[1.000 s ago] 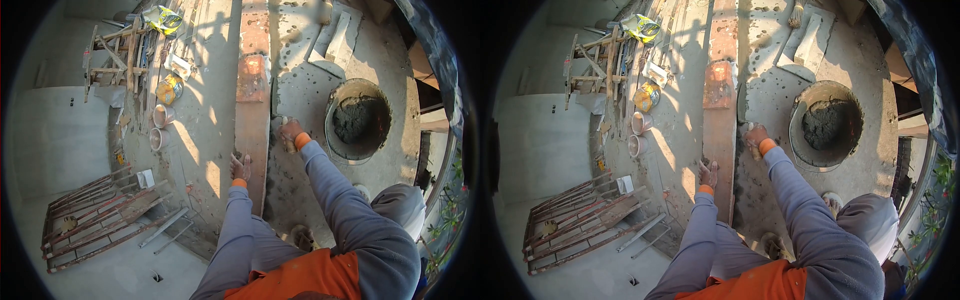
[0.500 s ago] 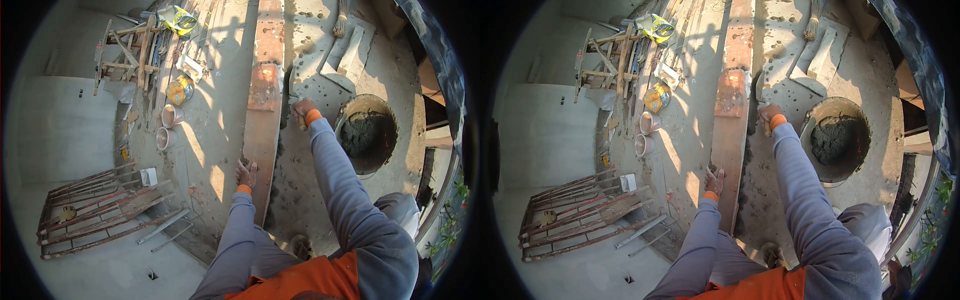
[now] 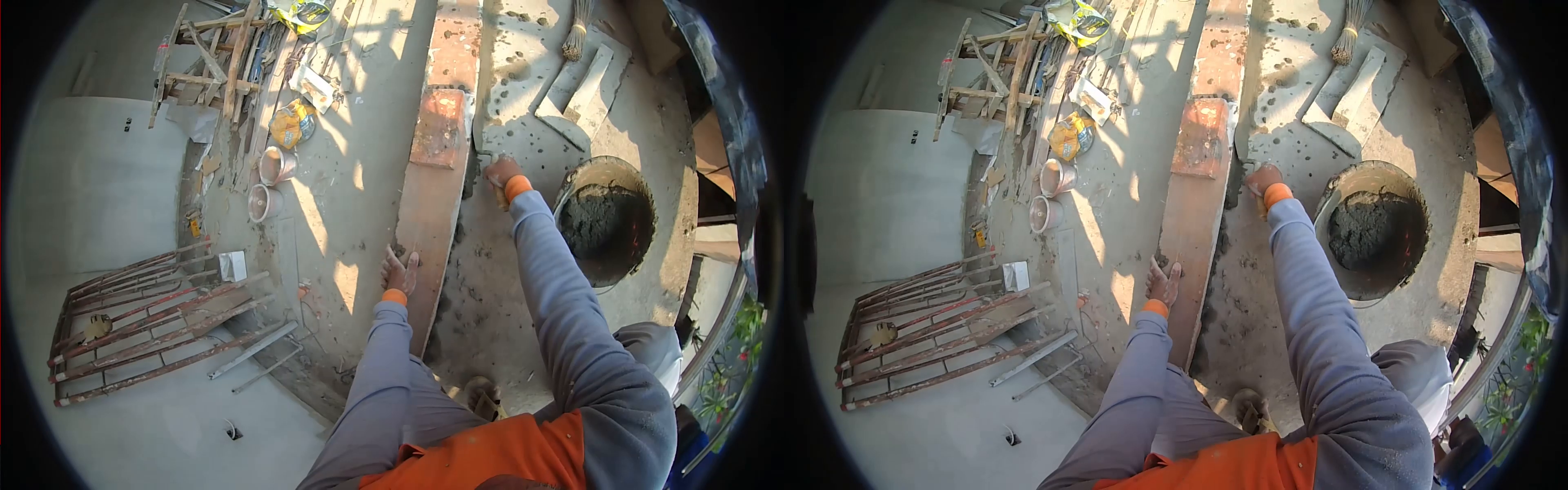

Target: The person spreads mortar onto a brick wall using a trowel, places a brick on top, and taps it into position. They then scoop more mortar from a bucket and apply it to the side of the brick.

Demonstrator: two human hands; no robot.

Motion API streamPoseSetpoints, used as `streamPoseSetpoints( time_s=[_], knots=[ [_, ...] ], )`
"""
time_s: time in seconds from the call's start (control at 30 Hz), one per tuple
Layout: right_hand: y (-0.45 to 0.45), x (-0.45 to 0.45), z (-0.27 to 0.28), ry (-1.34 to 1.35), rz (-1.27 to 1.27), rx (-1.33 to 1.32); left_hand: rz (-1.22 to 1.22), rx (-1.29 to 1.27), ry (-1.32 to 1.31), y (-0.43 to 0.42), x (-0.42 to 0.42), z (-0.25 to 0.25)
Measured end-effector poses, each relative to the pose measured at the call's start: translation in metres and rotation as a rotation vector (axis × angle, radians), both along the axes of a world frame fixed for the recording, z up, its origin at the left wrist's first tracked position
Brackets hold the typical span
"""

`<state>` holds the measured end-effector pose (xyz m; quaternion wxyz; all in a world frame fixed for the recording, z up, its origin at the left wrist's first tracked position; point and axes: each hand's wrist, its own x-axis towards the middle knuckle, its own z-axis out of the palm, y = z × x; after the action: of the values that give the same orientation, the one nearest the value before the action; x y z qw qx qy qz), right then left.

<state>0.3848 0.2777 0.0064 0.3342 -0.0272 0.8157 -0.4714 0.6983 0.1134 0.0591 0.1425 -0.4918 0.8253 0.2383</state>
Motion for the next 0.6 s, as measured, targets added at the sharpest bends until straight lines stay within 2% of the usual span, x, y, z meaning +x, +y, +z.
streamPoseSetpoints(
  time_s=[0.07,0.1,0.17,0.2,0.27,0.3,0.37,0.5,0.57,0.6],
  knots=[
    [0.0,0.024,-0.002,-0.193,0.136,-0.04,0.01,-0.028,-0.016,-0.003,0.0,-0.005],
    [0.001,0.041,0.008,-0.186,0.138,-0.037,0.012,-0.026,-0.01,-0.003,-0.001,-0.003],
    [0.009,0.076,0.032,-0.217,-0.088,-0.268,0.015,-0.018,-0.034,-0.001,-0.001,0.0],
    [0.012,0.083,0.026,-0.218,-0.072,-0.253,0.031,-0.005,-0.033,0.001,0.0,0.0],
    [0.015,0.097,0.007,0.085,-0.091,-0.218,0.009,-0.001,-0.011,-0.002,0.001,-0.001],
    [0.017,0.1,0.022,0.097,-0.072,-0.211,0.027,0.007,0.002,-0.002,0.0,0.001],
    [0.022,0.107,0.071,-0.14,-0.2,-0.373,0.027,0.017,-0.028,-0.001,-0.001,0.005],
    [0.027,0.132,0.03,-0.187,-0.215,-0.282,0.037,0.052,-0.001,-0.001,-0.002,0.009],
    [0.021,0.155,0.017,-0.356,-0.26,-0.283,0.022,0.037,0.0,-0.002,0.001,0.007],
    [0.015,0.161,0.013,-0.358,-0.256,-0.276,0.028,0.043,-0.003,-0.003,0.002,0.005]
  ],
)
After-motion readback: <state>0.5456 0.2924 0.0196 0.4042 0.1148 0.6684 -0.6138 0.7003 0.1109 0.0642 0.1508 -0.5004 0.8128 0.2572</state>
